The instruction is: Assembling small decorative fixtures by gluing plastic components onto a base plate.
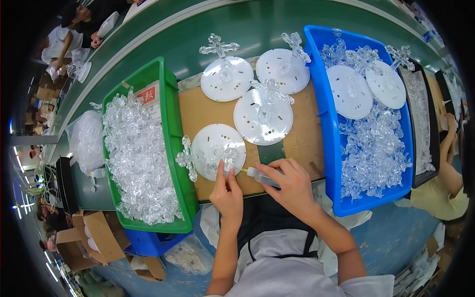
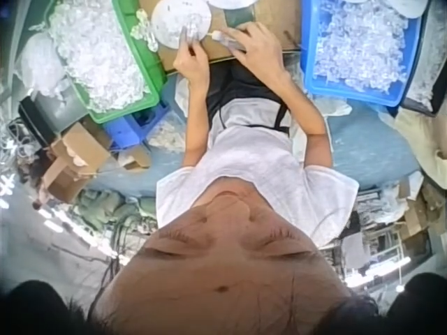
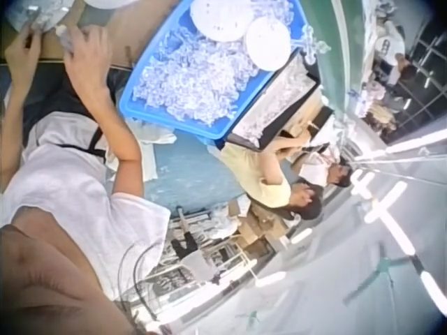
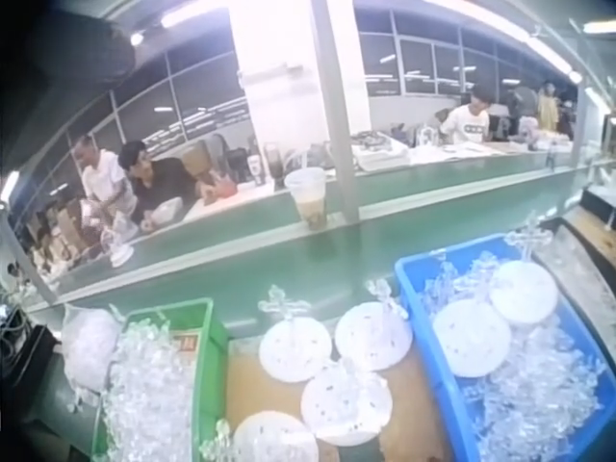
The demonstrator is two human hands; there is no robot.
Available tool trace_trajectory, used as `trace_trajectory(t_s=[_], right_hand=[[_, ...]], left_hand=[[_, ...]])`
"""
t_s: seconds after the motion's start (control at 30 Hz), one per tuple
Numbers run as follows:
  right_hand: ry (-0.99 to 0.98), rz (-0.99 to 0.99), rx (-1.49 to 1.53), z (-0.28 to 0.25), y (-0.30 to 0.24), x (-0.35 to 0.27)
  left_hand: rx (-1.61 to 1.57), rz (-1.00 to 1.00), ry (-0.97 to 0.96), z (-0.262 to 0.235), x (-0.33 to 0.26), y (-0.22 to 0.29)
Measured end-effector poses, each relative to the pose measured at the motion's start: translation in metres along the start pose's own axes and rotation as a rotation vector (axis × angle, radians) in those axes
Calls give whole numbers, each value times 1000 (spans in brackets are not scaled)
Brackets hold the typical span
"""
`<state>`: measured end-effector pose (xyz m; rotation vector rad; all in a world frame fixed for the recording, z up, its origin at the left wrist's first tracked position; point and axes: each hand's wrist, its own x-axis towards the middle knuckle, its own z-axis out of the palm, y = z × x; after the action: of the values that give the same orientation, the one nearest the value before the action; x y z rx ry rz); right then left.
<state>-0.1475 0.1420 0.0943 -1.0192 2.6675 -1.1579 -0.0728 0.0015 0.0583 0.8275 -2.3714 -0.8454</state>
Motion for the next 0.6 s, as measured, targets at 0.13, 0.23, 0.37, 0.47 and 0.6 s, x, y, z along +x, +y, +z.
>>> trace_trajectory(t_s=[0.13, 0.23, 0.37, 0.47, 0.6], right_hand=[[15, -4, 12, 0, -1, 3], [8, 16, 10, 2, -1, 4], [39, 51, 19, 3, -1, 6], [65, 74, 6, 3, 2, 8], [105, 96, 7, 6, 4, 9]], left_hand=[[11, 3, -6, 0, 0, 2], [17, 2, -5, 0, 0, 1], [7, 11, 4, 1, 0, 1], [-1, 17, 13, 1, 0, 1], [-9, 26, 30, 3, 0, -1]])
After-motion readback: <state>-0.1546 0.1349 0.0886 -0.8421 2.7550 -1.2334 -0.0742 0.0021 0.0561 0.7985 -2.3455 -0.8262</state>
